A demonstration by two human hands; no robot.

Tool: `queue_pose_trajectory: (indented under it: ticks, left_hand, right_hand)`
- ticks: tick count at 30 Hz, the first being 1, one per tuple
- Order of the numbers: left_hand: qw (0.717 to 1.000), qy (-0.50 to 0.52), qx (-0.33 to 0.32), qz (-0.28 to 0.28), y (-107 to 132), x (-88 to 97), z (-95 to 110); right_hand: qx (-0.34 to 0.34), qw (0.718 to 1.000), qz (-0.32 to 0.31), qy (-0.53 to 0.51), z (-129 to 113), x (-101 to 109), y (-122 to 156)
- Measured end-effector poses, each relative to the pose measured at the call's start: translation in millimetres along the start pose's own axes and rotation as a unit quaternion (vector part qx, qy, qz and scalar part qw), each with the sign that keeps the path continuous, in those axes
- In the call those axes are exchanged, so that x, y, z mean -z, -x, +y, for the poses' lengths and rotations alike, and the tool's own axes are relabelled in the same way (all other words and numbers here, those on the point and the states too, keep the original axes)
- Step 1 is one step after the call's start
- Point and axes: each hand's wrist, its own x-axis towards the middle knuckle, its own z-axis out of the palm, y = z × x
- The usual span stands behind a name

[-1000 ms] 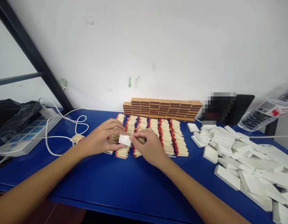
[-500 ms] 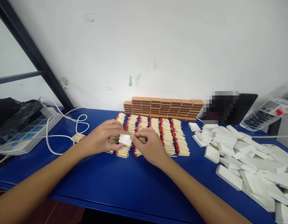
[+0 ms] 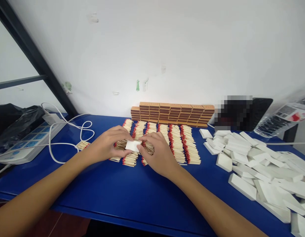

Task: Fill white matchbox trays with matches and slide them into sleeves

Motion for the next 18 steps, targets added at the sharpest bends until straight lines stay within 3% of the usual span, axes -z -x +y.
queue_pose_trajectory:
  ticks: [4,11,14,18]
  left_hand:
    - [1.000,0.016,0.011,0.008,1,0.3,-1]
    - [0.999,0.012,0.033,0.001,1,1.7,3]
    - [0.997,-0.047,0.065,-0.010,2,21.1,-5]
    - [0.955,-0.154,0.229,-0.108,12,68.5,-26]
  right_hand:
    - [0.051,0.999,-0.014,0.012,-1,2,1]
    - [0.078,0.997,-0.001,0.029,3,4,-1]
    - [0.083,0.993,0.027,0.074,8,20,-8]
    - [0.062,0.969,0.056,0.233,33,73,-20]
